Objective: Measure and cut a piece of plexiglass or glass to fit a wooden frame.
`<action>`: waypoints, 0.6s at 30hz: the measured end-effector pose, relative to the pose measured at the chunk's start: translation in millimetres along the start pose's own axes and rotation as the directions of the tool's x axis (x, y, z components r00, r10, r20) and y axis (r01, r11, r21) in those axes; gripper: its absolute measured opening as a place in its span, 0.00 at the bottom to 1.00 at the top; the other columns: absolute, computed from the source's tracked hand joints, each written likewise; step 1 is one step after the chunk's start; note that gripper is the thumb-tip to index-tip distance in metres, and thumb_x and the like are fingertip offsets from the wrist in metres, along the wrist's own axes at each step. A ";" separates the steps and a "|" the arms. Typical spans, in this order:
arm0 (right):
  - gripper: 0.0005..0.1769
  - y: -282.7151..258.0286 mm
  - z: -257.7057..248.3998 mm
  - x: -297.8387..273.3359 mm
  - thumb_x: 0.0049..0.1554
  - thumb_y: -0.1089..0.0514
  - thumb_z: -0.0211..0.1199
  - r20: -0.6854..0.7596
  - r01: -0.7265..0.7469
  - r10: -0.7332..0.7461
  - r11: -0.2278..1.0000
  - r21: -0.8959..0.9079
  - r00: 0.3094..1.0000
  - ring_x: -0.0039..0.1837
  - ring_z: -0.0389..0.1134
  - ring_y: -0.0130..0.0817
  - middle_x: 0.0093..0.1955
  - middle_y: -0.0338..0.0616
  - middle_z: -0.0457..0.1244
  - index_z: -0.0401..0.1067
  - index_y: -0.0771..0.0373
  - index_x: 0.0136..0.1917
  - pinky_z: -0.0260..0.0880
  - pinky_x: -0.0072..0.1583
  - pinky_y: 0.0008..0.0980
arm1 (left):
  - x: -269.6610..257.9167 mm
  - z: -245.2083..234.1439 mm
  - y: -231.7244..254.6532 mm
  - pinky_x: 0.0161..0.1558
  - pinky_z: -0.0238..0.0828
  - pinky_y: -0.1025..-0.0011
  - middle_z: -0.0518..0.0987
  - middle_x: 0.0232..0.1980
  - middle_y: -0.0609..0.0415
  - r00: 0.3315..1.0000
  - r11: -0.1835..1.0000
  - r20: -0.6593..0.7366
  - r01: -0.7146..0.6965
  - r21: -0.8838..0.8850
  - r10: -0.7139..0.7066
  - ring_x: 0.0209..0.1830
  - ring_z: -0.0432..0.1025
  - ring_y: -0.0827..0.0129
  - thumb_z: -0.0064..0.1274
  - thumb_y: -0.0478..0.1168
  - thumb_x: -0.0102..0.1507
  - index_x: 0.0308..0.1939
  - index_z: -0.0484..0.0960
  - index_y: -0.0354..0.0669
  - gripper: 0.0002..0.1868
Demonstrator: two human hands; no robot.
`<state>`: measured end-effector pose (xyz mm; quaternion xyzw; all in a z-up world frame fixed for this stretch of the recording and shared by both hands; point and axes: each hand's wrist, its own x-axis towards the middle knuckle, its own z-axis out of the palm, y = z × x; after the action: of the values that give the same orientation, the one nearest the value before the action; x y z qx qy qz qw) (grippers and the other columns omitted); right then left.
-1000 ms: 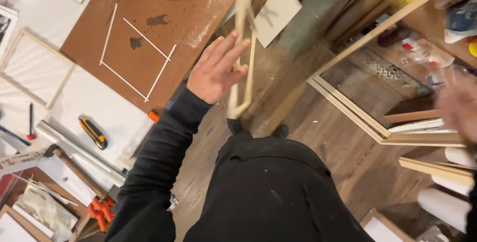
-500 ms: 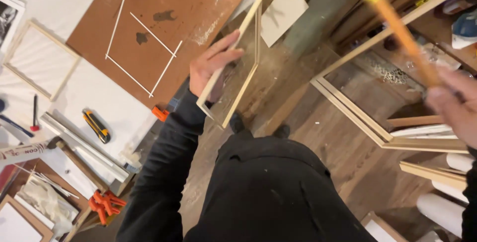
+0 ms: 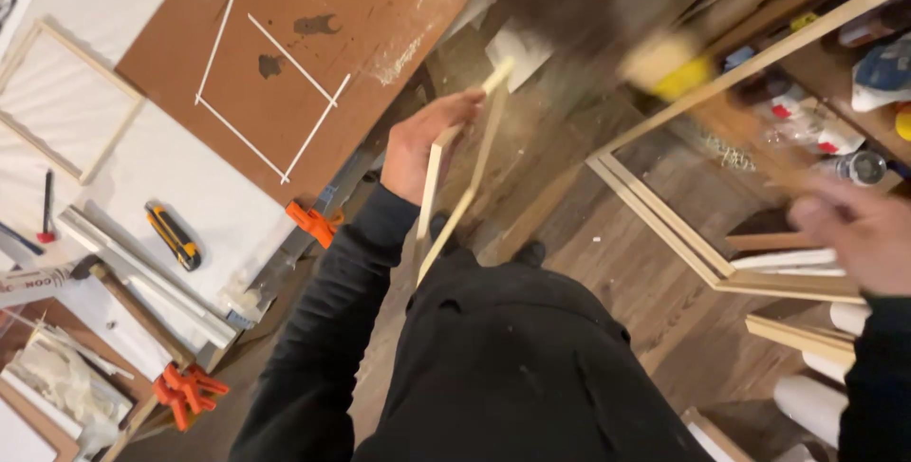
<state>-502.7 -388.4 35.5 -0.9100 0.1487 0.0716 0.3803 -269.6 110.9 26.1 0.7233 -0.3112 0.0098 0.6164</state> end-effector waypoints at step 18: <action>0.10 -239.0 184.1 97.6 0.70 0.52 0.50 0.063 0.771 -0.773 0.634 0.063 0.631 0.40 0.66 0.50 0.46 0.56 0.67 0.66 0.60 0.53 0.67 0.43 0.38 | -139.0 -246.6 91.6 0.39 0.78 0.78 0.84 0.60 0.36 0.286 0.923 -0.956 -0.380 -0.053 0.063 0.57 0.82 0.60 0.43 0.48 0.67 0.62 0.76 0.27 0.28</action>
<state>-335.9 -118.9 43.1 -0.8766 -0.2695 -0.0620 0.3938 -332.8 388.9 111.0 0.4380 0.0096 0.4717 0.7652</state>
